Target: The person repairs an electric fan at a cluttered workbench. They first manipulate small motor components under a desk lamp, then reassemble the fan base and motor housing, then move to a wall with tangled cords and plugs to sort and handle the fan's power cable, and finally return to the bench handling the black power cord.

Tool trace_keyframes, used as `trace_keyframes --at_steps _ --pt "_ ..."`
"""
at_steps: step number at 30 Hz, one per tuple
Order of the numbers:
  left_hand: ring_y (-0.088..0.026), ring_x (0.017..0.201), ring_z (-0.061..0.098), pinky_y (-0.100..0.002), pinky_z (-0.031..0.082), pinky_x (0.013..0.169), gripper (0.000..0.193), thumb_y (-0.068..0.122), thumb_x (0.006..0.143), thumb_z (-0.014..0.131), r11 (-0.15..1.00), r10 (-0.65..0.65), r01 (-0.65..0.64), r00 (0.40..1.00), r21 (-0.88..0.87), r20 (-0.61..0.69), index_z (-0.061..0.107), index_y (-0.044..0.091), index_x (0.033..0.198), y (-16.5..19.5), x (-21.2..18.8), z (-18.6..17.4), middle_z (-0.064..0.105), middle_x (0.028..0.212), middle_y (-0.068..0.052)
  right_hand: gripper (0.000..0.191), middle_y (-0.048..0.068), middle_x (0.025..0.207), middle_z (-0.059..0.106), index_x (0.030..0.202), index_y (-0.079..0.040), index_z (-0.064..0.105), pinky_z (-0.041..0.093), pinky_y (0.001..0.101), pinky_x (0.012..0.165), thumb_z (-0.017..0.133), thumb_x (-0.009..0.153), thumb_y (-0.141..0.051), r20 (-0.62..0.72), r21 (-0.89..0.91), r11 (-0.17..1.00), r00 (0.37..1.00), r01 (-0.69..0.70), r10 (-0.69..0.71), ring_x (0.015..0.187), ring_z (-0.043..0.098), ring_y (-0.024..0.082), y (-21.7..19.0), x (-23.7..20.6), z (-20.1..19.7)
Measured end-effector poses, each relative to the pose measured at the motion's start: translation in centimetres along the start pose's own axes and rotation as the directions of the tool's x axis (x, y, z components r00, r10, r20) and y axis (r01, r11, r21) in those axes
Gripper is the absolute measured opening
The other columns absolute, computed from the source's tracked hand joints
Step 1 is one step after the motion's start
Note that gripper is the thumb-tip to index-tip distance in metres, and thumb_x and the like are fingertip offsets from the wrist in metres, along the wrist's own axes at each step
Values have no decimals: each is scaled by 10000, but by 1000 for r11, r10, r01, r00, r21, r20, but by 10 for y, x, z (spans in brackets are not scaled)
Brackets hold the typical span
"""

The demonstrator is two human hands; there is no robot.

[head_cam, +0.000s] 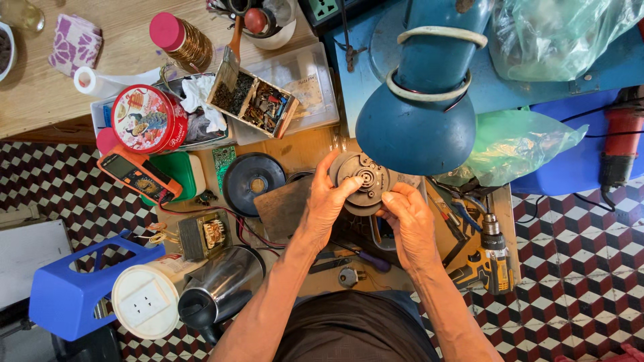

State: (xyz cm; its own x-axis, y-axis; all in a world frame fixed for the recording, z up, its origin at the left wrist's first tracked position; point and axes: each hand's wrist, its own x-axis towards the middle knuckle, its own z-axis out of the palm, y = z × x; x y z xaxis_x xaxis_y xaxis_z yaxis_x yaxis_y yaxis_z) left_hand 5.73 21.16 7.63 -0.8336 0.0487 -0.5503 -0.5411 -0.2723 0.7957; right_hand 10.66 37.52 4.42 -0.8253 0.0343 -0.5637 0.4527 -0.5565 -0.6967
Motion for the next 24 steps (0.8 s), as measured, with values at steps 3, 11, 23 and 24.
trace_keyframes --at_steps 3,11,23,24 --pt "-228 1276 578 -368 453 1100 850 161 814 729 1000 10 -9 1000 14 -22 320 11 1545 -4 5 3 583 1386 -165 360 77 1087 685 1269 31 583 508 334 870 659 973 -159 29 -22 1000 1000 2 -1 935 611 142 -5 3 0" --pt "-226 1255 605 -356 487 1072 850 164 821 750 992 37 -34 999 125 -23 339 -11 1544 -9 6 -1 598 1381 -168 610 83 1315 620 1491 -55 461 475 385 1008 630 934 -237 76 -50 997 996 -51 55 1154 604 171 -28 11 23" --pt "-215 1287 589 -358 492 1116 851 126 862 760 994 91 -100 985 52 150 320 59 1587 20 -25 -26 558 1418 -150 615 152 1346 630 1482 31 421 479 368 1094 664 928 -78 187 -162 982 980 98 -67 1246 612 201 -20 0 45" --pt "-213 1284 589 -357 496 1113 852 126 860 760 993 93 -102 985 56 147 320 61 1586 23 -29 -31 548 1426 -143 597 154 1344 630 1463 38 427 487 368 1089 668 927 -65 191 -157 982 979 101 -70 1246 613 205 -17 -2 47"
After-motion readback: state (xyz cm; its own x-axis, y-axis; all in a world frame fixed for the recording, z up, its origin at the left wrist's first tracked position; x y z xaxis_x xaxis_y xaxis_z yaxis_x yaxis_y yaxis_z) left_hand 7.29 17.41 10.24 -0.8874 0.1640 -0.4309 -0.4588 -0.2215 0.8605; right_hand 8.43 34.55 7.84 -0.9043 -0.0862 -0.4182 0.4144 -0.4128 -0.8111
